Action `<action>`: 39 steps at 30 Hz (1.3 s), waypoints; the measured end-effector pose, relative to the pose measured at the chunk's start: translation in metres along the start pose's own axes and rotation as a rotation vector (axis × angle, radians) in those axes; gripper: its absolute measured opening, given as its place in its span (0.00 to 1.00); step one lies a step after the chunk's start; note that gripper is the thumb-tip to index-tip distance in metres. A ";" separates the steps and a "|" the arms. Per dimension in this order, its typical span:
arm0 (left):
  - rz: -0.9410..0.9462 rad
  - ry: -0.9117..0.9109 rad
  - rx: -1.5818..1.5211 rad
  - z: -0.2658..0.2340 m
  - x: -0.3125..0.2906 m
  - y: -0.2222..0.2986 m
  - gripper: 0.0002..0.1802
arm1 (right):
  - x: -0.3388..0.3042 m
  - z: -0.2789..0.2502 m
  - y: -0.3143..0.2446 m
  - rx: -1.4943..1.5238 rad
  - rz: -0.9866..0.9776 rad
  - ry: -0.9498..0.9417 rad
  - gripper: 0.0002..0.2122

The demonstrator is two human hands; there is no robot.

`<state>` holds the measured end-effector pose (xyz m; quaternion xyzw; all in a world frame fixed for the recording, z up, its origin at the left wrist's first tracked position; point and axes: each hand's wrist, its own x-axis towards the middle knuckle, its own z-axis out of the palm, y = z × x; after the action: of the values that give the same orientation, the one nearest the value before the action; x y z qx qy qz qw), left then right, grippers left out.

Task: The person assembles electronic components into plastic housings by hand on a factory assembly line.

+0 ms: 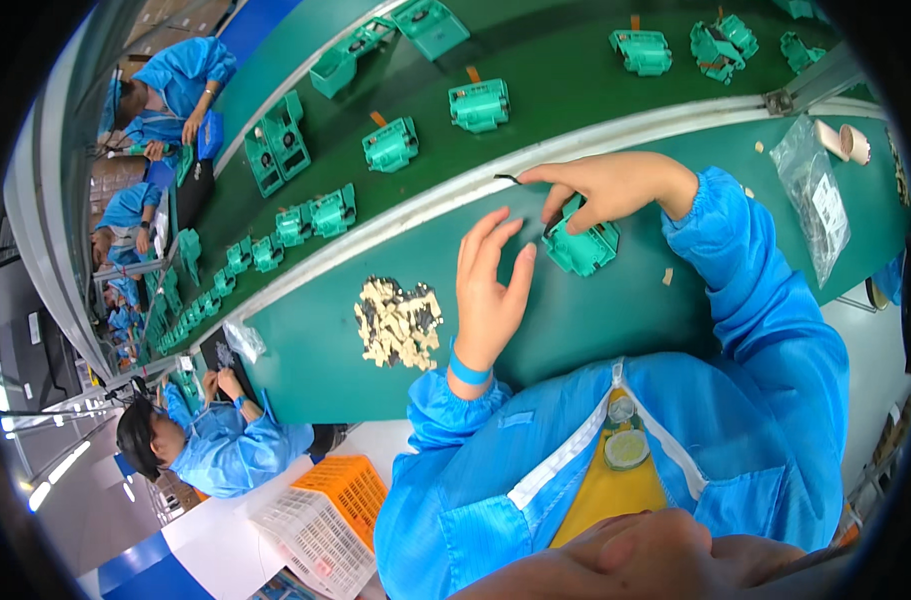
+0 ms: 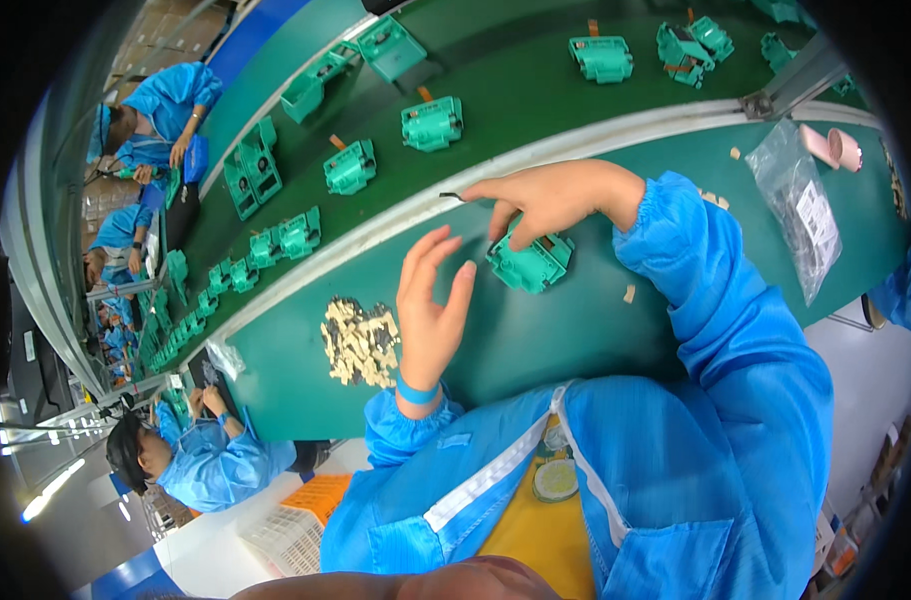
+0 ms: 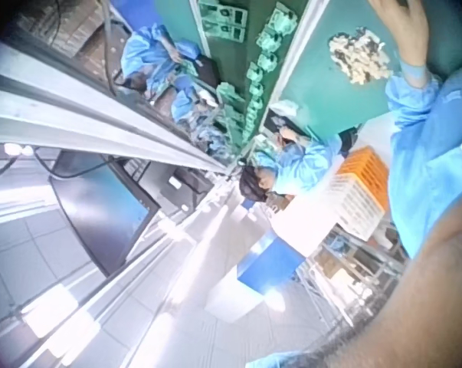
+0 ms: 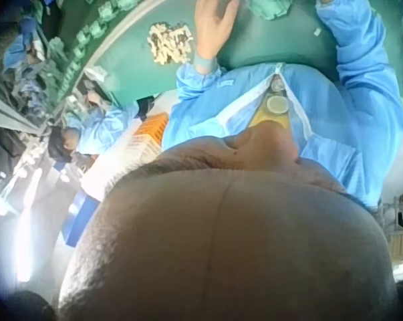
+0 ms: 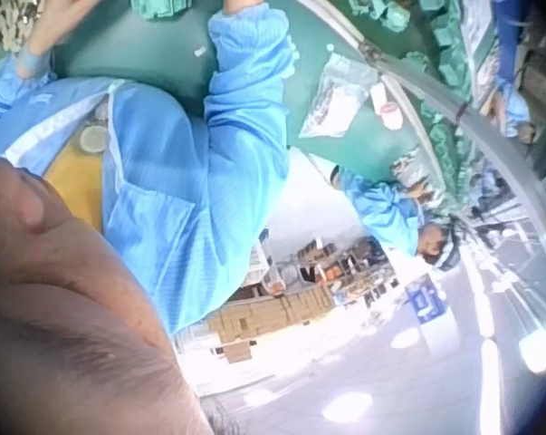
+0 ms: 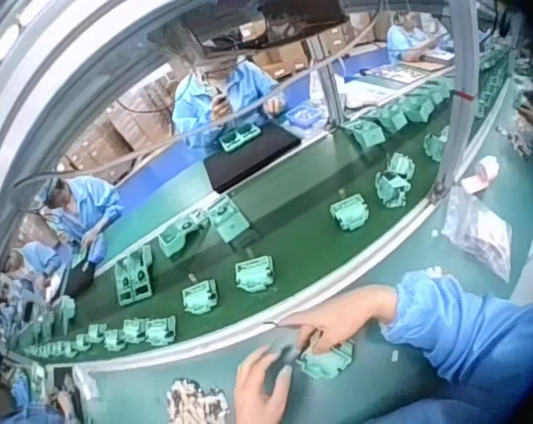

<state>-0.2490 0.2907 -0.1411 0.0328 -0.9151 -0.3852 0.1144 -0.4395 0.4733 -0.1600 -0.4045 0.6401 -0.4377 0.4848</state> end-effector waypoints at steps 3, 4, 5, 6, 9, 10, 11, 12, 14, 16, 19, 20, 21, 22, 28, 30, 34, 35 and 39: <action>-0.025 -0.017 -0.095 0.003 -0.005 0.000 0.23 | -0.008 0.015 -0.003 -0.214 -0.052 0.031 0.38; 0.058 -0.141 -0.131 0.003 -0.001 0.001 0.25 | -0.016 0.018 0.006 -0.282 -0.125 0.282 0.35; 0.132 -0.254 -0.162 0.002 0.001 0.001 0.28 | -0.017 0.022 0.006 -0.348 -0.204 0.520 0.32; 0.188 -0.349 -0.114 0.003 0.001 0.001 0.34 | -0.028 0.028 -0.001 -0.269 -0.184 0.670 0.25; 0.251 -0.512 -0.024 0.013 -0.005 -0.005 0.39 | -0.059 0.049 0.002 0.256 -0.153 0.677 0.19; 0.242 -0.515 -0.032 0.016 -0.008 -0.004 0.39 | -0.067 0.064 -0.004 0.495 -0.129 0.732 0.10; 0.179 -0.461 0.008 0.020 -0.011 0.001 0.41 | -0.074 0.078 0.002 0.497 -0.115 0.733 0.10; 0.116 -0.407 0.048 0.023 -0.014 0.005 0.42 | -0.081 0.092 0.016 0.647 -0.076 0.782 0.07; 0.042 -0.356 0.086 0.030 -0.018 0.012 0.43 | -0.087 0.117 0.035 0.801 -0.027 0.826 0.04; 0.076 -0.209 0.120 0.037 -0.022 0.015 0.42 | -0.089 0.133 0.046 0.863 0.049 0.829 0.04; 0.144 -0.200 0.104 0.042 -0.023 0.015 0.42 | -0.088 0.139 0.050 0.862 0.074 0.814 0.05; 0.135 -0.202 0.103 0.046 -0.025 0.013 0.42 | -0.087 0.139 0.050 0.865 0.082 0.809 0.05; 0.137 -0.196 0.096 0.051 -0.029 0.009 0.41 | -0.086 0.139 0.050 0.855 0.066 0.793 0.05; 0.140 -0.191 0.088 0.055 -0.031 0.006 0.40 | -0.085 0.138 0.050 0.845 0.049 0.779 0.06; 0.053 -0.165 0.035 0.060 -0.031 0.013 0.33 | -0.084 0.138 0.047 0.768 0.124 0.718 0.07; 0.046 -0.165 0.028 0.061 -0.032 0.012 0.33 | -0.082 0.136 0.045 0.732 0.124 0.700 0.07; 0.049 -0.167 0.021 0.063 -0.033 0.010 0.31 | -0.078 0.132 0.046 0.689 0.061 0.665 0.07; 0.046 -0.167 0.020 0.062 -0.033 0.009 0.31 | -0.077 0.131 0.046 0.690 0.063 0.663 0.07; 0.035 -0.178 -0.003 0.063 -0.032 0.009 0.31 | -0.076 0.127 0.045 0.678 0.078 0.638 0.07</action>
<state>-0.2327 0.3456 -0.1829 -0.0177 -0.9215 -0.3859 0.0393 -0.3039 0.5369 -0.2008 -0.0439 0.5930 -0.7061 0.3845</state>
